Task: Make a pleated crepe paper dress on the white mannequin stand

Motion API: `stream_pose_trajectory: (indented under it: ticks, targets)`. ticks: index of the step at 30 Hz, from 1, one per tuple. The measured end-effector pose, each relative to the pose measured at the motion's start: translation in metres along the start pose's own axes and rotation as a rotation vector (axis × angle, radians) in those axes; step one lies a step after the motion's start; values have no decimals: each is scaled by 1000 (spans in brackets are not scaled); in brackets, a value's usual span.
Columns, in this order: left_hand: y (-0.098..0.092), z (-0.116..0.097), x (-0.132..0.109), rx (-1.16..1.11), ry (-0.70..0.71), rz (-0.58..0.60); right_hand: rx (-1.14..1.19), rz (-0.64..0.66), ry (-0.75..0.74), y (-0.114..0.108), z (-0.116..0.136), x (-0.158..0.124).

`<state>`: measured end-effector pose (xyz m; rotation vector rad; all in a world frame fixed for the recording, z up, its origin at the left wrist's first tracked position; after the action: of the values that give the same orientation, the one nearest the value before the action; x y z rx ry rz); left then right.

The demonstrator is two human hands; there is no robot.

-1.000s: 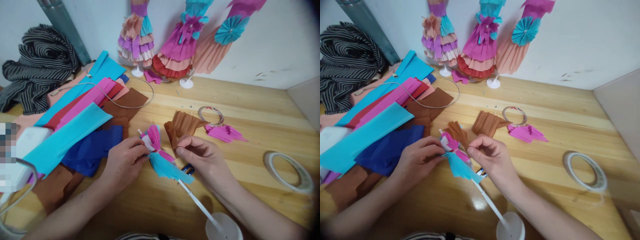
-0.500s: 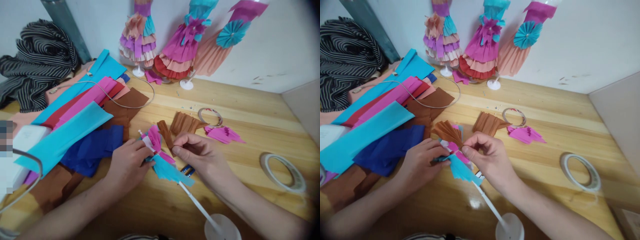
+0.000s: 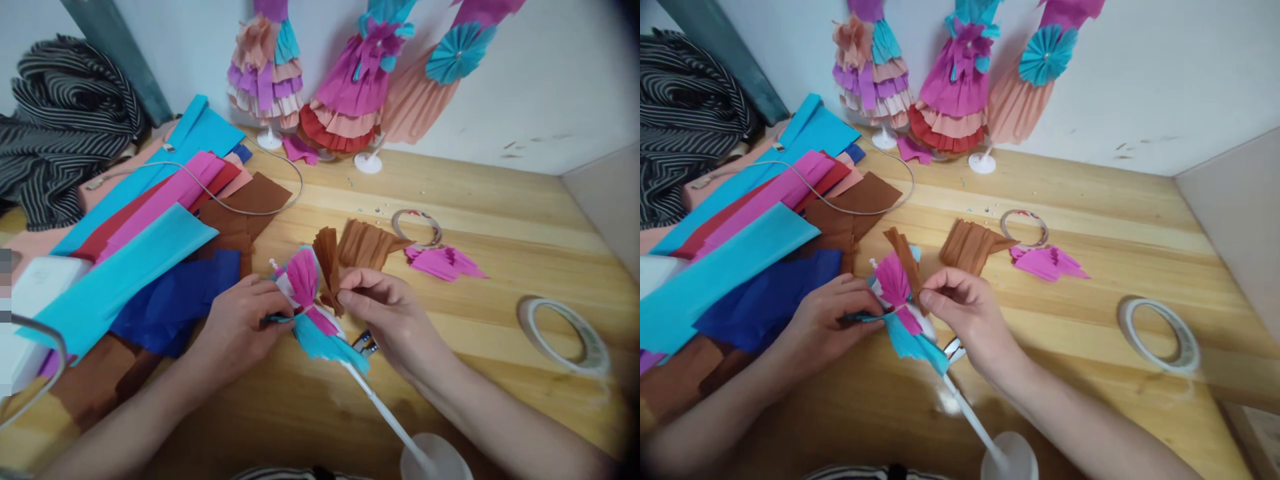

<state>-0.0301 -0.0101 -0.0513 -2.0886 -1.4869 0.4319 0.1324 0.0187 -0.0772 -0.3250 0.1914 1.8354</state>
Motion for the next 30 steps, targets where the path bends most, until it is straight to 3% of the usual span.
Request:
stream_pose_trajectory:
  ticks: [15, 30]
  targets:
    - [5, -3, -3, 61, 47, 28, 48, 15, -3, 5, -2, -1]
    - [4, -22, -10, 256, 249, -214, 86, -61, -62, -5, 3, 1]
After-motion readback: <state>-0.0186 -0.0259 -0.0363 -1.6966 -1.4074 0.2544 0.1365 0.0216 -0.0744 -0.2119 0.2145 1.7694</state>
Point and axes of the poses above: each hand's wrist, its own x-axis towards the middle knuckle, its own y-axis out of the palm, z = x × y, the point moved 7 cm from there along x, towards the middle knuckle, and after that the axes turned 9 degrees about -x, right-handed, at the moved point
